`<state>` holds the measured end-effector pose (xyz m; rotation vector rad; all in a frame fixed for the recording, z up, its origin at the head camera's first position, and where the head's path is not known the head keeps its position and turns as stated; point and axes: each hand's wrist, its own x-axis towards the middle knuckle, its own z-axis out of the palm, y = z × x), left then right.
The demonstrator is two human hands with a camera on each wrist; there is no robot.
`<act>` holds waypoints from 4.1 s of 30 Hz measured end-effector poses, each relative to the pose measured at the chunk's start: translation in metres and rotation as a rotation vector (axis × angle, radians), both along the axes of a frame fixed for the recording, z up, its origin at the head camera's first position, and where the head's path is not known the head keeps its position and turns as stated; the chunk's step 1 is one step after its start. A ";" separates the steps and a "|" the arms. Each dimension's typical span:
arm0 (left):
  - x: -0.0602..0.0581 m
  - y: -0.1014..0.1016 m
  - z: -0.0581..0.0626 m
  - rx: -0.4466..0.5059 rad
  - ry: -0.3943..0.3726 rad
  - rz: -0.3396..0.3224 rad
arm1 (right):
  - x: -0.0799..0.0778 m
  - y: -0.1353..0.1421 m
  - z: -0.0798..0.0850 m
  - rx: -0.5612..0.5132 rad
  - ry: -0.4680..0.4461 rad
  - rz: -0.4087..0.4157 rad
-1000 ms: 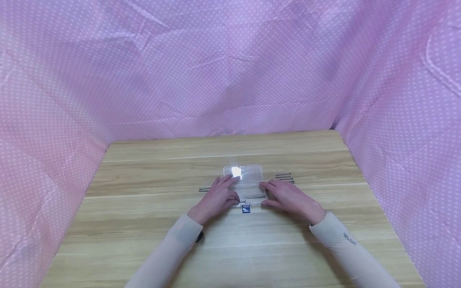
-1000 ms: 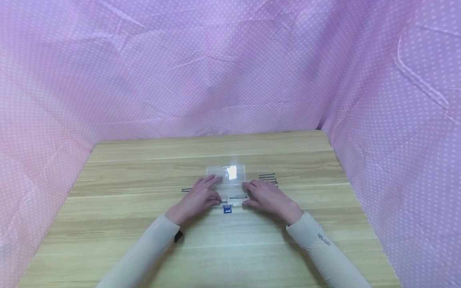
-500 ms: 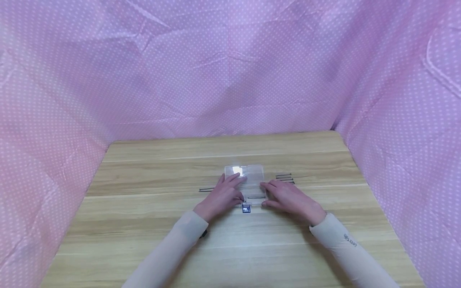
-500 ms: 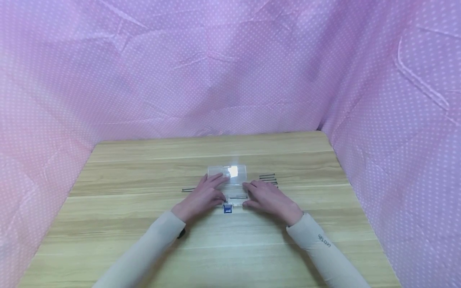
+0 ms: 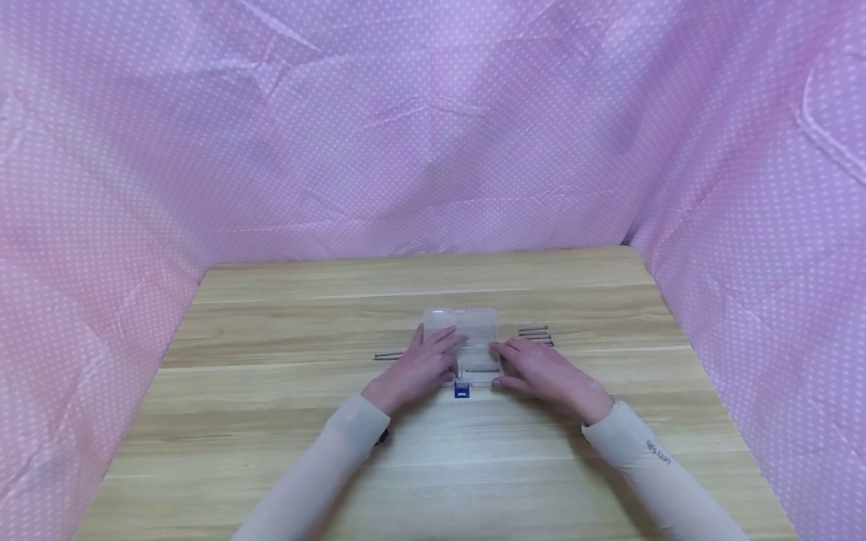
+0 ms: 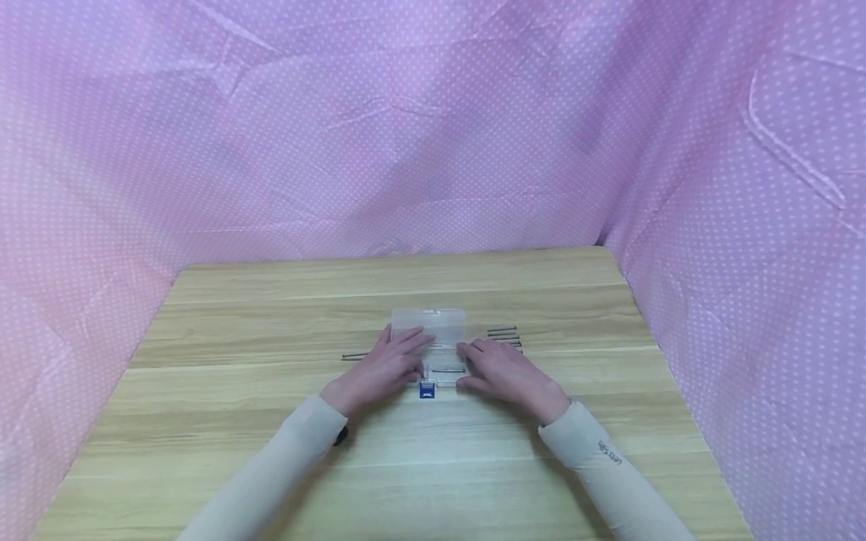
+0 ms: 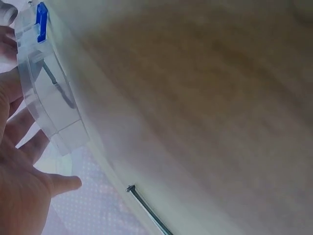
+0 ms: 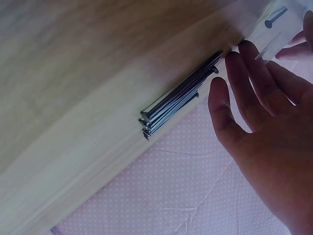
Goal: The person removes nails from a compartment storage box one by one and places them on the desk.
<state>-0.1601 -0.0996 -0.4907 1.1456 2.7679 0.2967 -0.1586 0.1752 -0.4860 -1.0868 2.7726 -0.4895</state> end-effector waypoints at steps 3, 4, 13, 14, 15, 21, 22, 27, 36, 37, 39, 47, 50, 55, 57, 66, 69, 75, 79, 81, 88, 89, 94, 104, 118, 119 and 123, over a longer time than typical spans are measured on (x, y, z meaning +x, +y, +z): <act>-0.001 -0.002 0.003 0.021 -0.029 0.004 | 0.000 0.000 0.001 -0.002 -0.001 0.001; -0.002 -0.002 0.004 0.031 -0.040 0.006 | 0.000 0.000 0.001 -0.002 -0.003 0.000; -0.001 -0.009 0.007 0.124 -0.085 0.009 | 0.001 0.000 0.002 -0.004 -0.020 -0.006; -0.001 -0.009 0.006 0.136 -0.083 0.009 | 0.000 0.000 0.001 -0.004 -0.017 -0.003; -0.001 -0.010 0.006 0.151 -0.081 0.012 | 0.000 0.000 0.001 -0.004 -0.011 -0.001; 0.000 -0.010 0.007 0.180 -0.085 0.042 | 0.000 0.000 0.000 -0.010 0.008 0.005; 0.000 -0.010 0.007 0.179 -0.089 0.047 | 0.000 0.000 0.000 -0.009 0.008 0.004; 0.002 -0.010 0.008 0.199 -0.101 0.061 | 0.000 0.000 0.000 -0.009 0.008 0.005; 0.004 -0.011 0.010 0.250 -0.087 0.041 | 0.000 0.000 -0.001 -0.011 0.007 0.008; 0.004 -0.011 0.010 0.256 -0.082 0.037 | 0.000 0.000 -0.001 -0.011 0.005 0.007; 0.004 -0.012 0.010 0.267 -0.069 0.032 | 0.000 0.000 -0.001 -0.012 0.003 0.006; 0.005 -0.015 0.013 0.280 -0.015 0.033 | 0.000 0.000 -0.001 -0.010 0.008 0.003; 0.006 -0.018 0.015 0.287 0.000 0.031 | 0.001 -0.001 0.001 -0.005 -0.007 -0.002; 0.006 -0.022 0.017 0.303 0.026 0.017 | 0.001 -0.001 0.003 -0.005 -0.018 -0.006; 0.005 -0.024 0.017 0.306 0.035 0.013 | 0.001 -0.001 0.003 -0.007 -0.017 -0.006; 0.004 -0.035 0.019 0.342 0.080 0.039 | 0.001 -0.001 0.003 -0.005 -0.008 -0.005; 0.004 -0.040 0.020 0.365 0.092 0.057 | 0.001 -0.001 0.004 -0.006 -0.015 -0.006; 0.003 -0.049 0.023 0.370 0.076 0.090 | 0.002 -0.001 0.004 -0.010 -0.020 -0.005; 0.002 -0.055 0.022 0.377 0.068 0.107 | 0.001 -0.001 0.003 -0.010 -0.021 -0.004; 0.002 -0.059 0.022 0.381 0.069 0.112 | 0.001 -0.001 0.003 -0.010 -0.019 -0.002; 0.004 -0.072 0.022 0.387 0.065 0.147 | 0.001 -0.001 0.003 -0.019 -0.013 0.004; 0.005 -0.074 0.023 0.384 0.056 0.158 | 0.001 -0.001 0.002 -0.017 -0.011 0.004; 0.007 -0.082 0.022 0.361 -0.011 0.214 | 0.002 -0.001 0.002 -0.011 -0.012 0.003; 0.013 -0.097 0.016 0.313 -0.016 0.230 | 0.000 0.000 0.001 -0.022 0.021 0.018; 0.016 -0.111 0.006 0.254 0.003 0.249 | 0.001 0.000 0.002 -0.015 0.014 0.022; 0.016 -0.112 0.006 0.250 0.000 0.253 | 0.001 0.000 0.002 -0.015 0.013 0.023; 0.016 -0.113 0.004 0.235 -0.009 0.256 | 0.001 0.000 0.002 -0.010 0.013 0.020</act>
